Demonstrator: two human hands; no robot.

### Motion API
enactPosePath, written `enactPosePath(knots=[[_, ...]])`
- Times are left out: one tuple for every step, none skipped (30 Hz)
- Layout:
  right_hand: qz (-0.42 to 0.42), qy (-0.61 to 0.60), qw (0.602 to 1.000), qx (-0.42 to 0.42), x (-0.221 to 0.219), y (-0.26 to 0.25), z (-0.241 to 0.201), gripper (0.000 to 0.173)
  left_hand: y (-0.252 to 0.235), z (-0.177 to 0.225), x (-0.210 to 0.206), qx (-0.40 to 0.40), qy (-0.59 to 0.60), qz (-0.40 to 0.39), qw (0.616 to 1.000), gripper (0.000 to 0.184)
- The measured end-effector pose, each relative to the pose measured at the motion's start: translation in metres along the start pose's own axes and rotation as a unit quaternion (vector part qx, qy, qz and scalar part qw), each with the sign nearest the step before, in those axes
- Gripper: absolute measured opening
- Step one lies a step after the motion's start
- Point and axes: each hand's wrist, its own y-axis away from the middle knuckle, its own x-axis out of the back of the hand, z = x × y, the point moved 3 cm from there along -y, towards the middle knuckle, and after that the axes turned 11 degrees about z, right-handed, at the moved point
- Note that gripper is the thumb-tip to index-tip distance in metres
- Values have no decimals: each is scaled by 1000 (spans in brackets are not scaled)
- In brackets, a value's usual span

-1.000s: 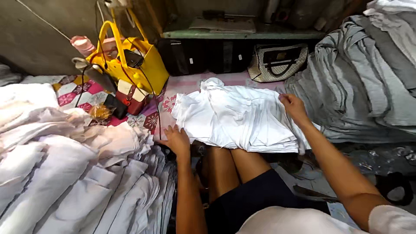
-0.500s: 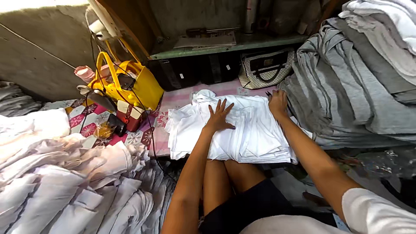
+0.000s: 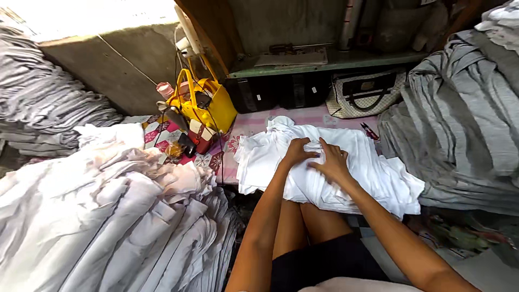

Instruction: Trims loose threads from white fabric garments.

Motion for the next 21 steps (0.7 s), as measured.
enactPosePath(knots=[[25, -4, 999, 21, 3, 7, -15, 111, 5, 10, 12, 2, 30, 33, 999, 41], [38, -38, 998, 23, 5, 11, -27, 117, 9, 22, 23, 5, 45, 58, 997, 40], [44, -88, 995, 12, 7, 10, -36, 118, 11, 34, 33, 16, 52, 73, 996, 42], [53, -130, 990, 2, 9, 4, -42, 116, 11, 46, 44, 35, 59, 84, 994, 45], [64, -167, 984, -3, 13, -7, -47, 113, 9, 55, 56, 42, 77, 107, 990, 42], [67, -190, 979, -4, 17, -20, -53, 108, 6, 61, 66, 38, 107, 141, 983, 35], [47, -210, 977, 5, 25, -33, -58, 101, 6, 65, 74, 31, 139, 181, 973, 29], [30, -220, 975, 28, 37, -48, -63, 91, 7, 70, 84, 21, 161, 218, 962, 27], [21, -219, 974, 55, 53, -62, -68, 81, 12, 75, 95, 5, 171, 250, 953, 31], [16, -216, 973, 83, 73, -75, -73, 74, 23, 78, 104, -11, 176, 276, 945, 39], [14, -216, 970, 111, 94, -85, -78, 70, 39, 80, 108, -13, 177, 305, 936, 44], [13, -223, 964, 141, 117, -92, -83, 68, 59, 81, 104, 16, 182, 336, 924, 41], [12, -241, 956, 170, 140, -97, -91, 65, 81, 80, 90, 71, 194, 350, 914, 34], [4, -266, 943, 200, 161, -100, -102, 64, 102, 76, 69, 140, 225, 323, 909, 34], [-9, -292, 928, 232, 179, -99, -116, 64, 113, 69, 42, 216, 280, 277, 894, 39], [-22, -310, 912, 267, 193, -95, -131, 64, 119, 63, 15, 283, 341, 236, 865, 44], [-38, -325, 893, 309, 204, -88, -149, 63, 123, 60, -8, 327, 401, 211, 829, 50], [-54, -338, 867, 361, 212, -78, -167, 61, 124, 64, -23, 343, 453, 209, 796, 50], [-72, -347, 835, 420, 217, -64, -187, 57, 126, 73, -32, 334, 477, 221, 782, 46], [-92, -347, 798, 484, 221, -46, -207, 52, 127, 86, -30, 325, 455, 227, 798, 43], [-113, -348, 760, 538, 223, -28, -226, 46, 128, 107, -19, 335, 359, 211, 845, 39]])
